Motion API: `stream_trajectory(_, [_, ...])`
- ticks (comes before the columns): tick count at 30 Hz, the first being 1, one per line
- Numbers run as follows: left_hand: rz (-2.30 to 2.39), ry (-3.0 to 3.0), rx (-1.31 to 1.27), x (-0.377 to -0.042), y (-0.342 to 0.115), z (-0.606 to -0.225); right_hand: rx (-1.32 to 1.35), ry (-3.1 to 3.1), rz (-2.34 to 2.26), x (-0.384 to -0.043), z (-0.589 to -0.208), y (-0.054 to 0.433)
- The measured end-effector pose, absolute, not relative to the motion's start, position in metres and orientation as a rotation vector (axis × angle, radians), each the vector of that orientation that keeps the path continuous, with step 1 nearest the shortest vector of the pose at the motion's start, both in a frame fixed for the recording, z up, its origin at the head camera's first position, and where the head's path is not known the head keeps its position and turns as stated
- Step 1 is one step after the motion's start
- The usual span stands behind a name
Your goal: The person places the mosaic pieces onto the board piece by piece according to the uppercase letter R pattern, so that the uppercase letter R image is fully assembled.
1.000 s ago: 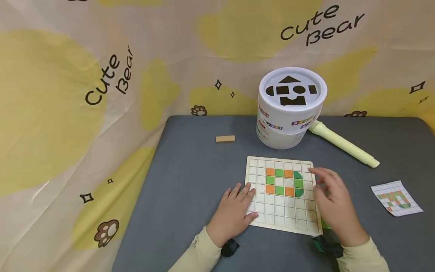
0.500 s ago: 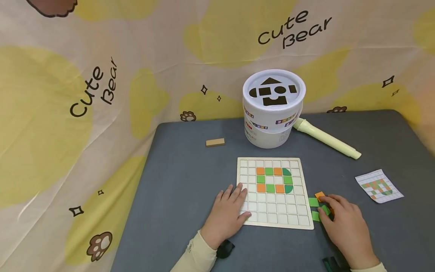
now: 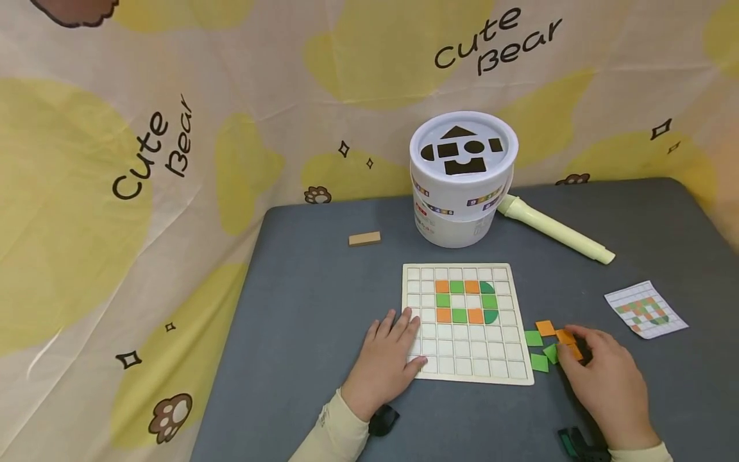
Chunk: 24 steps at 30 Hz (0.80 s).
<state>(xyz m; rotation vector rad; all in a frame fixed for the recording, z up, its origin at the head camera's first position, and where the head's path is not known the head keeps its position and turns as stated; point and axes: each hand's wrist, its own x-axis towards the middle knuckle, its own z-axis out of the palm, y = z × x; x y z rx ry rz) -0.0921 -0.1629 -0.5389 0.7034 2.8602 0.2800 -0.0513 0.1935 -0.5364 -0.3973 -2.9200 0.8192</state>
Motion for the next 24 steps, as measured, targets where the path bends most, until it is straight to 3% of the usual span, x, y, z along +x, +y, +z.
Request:
stream_trajectory(11, [0.292, 2.846, 0.685, -0.093, -0.160, -0.532, -0.222, -3.088, 0.530, -0.049, -0.521, 0.187])
stream_trajectory(24, [0.287, 2.833, 0.679, -0.088, -0.164, -0.532, -0.132, -3.282, 0.558, -0.060, -0.514, 0.200])
